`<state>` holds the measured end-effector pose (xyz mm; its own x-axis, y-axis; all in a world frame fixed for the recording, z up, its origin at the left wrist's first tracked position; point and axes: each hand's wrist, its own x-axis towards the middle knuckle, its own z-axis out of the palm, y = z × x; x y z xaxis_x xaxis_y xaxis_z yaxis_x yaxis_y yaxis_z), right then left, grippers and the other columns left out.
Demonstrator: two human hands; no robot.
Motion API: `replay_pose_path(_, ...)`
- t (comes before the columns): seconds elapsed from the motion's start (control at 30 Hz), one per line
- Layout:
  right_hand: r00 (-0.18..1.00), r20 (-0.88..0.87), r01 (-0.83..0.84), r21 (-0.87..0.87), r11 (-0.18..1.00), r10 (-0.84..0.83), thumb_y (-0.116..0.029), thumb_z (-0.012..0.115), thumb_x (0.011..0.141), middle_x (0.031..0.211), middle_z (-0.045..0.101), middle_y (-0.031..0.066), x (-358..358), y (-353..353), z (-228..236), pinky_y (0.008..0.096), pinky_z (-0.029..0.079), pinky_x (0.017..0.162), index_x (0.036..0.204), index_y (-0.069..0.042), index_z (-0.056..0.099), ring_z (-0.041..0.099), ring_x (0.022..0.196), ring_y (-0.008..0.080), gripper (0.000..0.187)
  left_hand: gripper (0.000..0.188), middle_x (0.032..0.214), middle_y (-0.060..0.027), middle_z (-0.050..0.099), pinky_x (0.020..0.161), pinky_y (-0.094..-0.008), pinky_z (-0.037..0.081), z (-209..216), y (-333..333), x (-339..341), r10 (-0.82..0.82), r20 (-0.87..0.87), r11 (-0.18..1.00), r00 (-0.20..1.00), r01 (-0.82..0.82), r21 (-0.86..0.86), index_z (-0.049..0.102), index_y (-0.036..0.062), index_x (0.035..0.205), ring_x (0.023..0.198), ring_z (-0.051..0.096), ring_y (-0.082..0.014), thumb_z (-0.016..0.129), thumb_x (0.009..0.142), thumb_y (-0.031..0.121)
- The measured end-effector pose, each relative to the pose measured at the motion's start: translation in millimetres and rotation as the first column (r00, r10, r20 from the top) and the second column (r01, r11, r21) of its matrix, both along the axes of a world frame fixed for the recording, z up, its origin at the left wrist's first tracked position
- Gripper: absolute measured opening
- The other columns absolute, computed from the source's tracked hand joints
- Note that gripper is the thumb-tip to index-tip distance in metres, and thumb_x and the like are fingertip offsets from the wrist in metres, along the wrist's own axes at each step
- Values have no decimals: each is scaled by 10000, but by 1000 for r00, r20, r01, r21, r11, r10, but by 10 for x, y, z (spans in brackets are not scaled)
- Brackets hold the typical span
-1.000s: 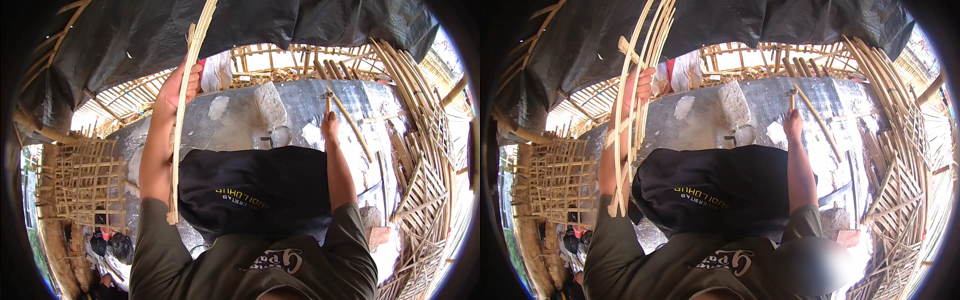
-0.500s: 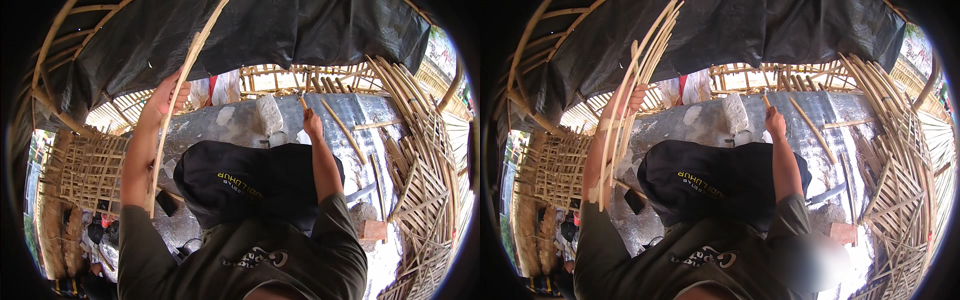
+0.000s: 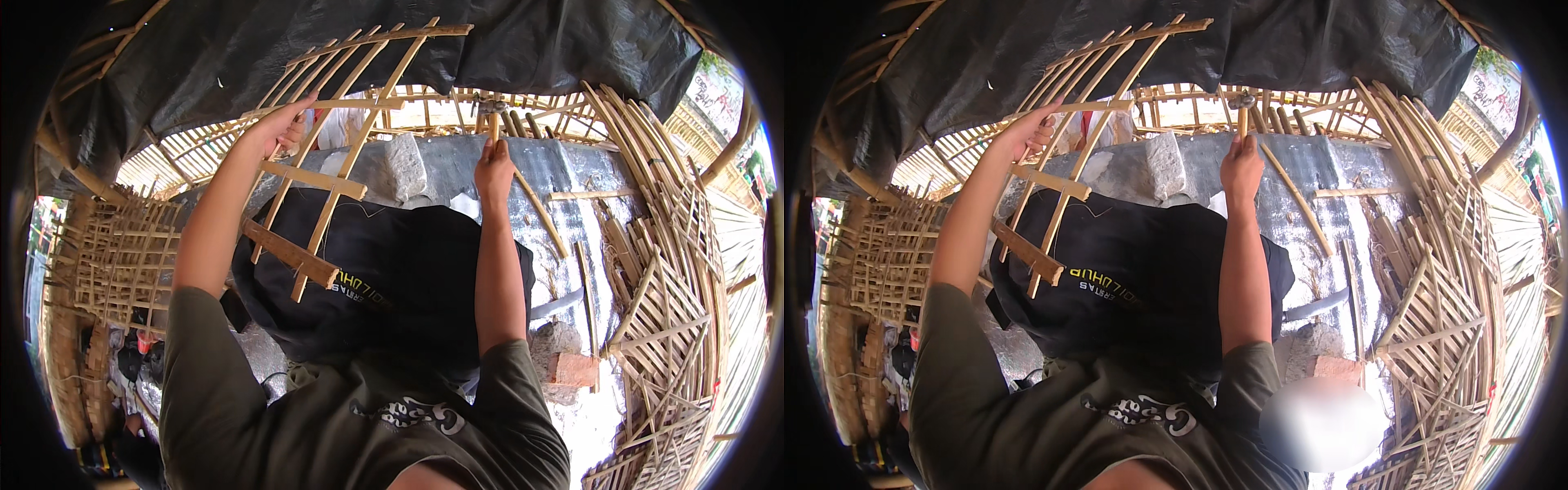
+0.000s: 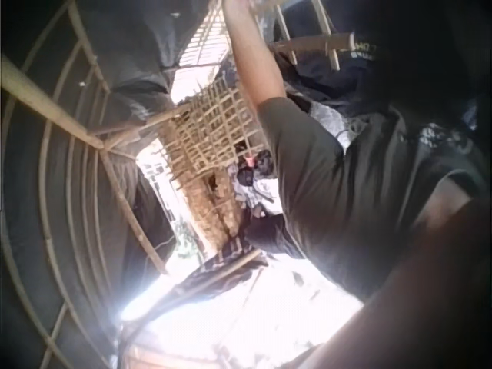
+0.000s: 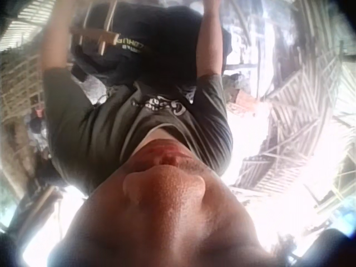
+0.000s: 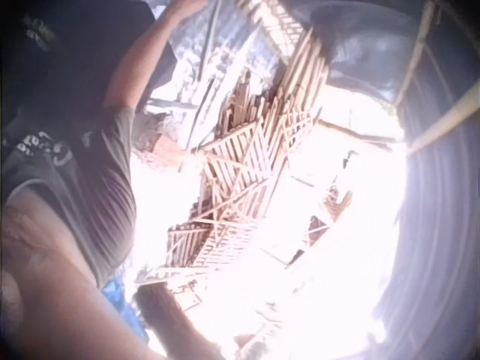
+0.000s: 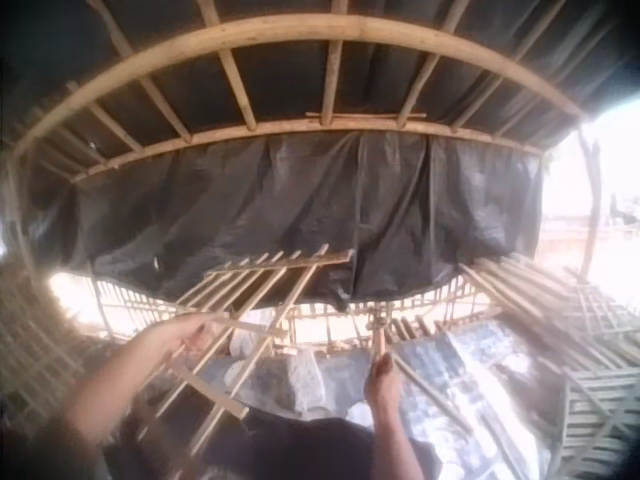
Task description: The person constructs a wooden lattice by positioning thin bamboo slats and securing them together with a hammer and small nails.
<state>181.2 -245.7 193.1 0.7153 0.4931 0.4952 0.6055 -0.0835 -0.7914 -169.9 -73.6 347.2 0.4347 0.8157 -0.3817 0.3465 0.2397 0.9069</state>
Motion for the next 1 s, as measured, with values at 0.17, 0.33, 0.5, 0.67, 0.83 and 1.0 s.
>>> replay_pose_path(0.17, 996, -87, 30, -21, 999, -32, -307, 509, 1029, 735, 610, 255, 151, 21, -230, 522, 435, 625, 890, -4, 534, 596, 709, 481, 334, 584, 518, 115, 269, 361, -192, 142, -107, 171, 333, 9, -66, 998, 998, -5, 56, 347, 219, 650, 399, 207, 4, 674, 852, 657)
replay_pose_path(0.33, 974, -202, 88, -56, 995, -98, -321, 516, 1027, 758, 632, 247, 364, 204, -545, 513, 442, 640, 905, -4, 545, 609, 715, 474, 341, 489, 527, 136, 293, 369, -190, 137, -537, 610, 479, -74, -88, 997, 993, 74, -12, 464, 213, 702, 402, 231, 6, 685, 868, 617)
replay_pose_path(0.5, 961, -240, 91, -190, 978, -136, -338, 501, 1033, 795, 633, 241, 549, 446, -960, 488, 453, 674, 924, -4, 550, 603, 732, 444, 354, 527, 540, 131, 260, 383, -223, 141, -1269, 1113, 688, -111, -249, 983, 962, 144, 117, 657, 109, 951, 412, 217, -14, 739, 819, 612)
replay_pose_path(0.67, 973, -171, 97, -298, 950, -154, -339, 486, 1048, 682, 568, 131, 687, 597, -1155, 414, 437, 593, 910, -26, 554, 563, 608, 268, 349, 599, 546, 79, 380, 408, -269, 252, -1866, 1620, 1054, -142, -396, 945, 907, 243, 217, 704, 66, 914, 421, 327, -77, 790, 742, 633)
replay_pose_path(0.83, 976, -165, 77, -340, 937, -140, -297, 488, 1051, 672, 589, 104, 609, 739, -1118, 361, 434, 552, 960, -20, 556, 563, 582, 163, 299, 628, 839, -93, 723, 766, -351, 525, -2782, 1976, 1053, -114, -345, 858, 932, 267, 438, 744, 49, 993, 810, 694, -203, 818, 710, 605)
replay_pose_path(1.0, 992, -74, 58, -477, 877, -106, -326, 487, 1045, 694, 627, 151, 554, 800, -1209, 414, 445, 559, 923, -30, 548, 626, 597, 291, 326, 680, 912, -132, 735, 790, -360, 535, -3189, 2023, 1039, -124, -258, 956, 958, 185, 229, 752, 23, 982, 886, 700, -213, 839, 673, 623)
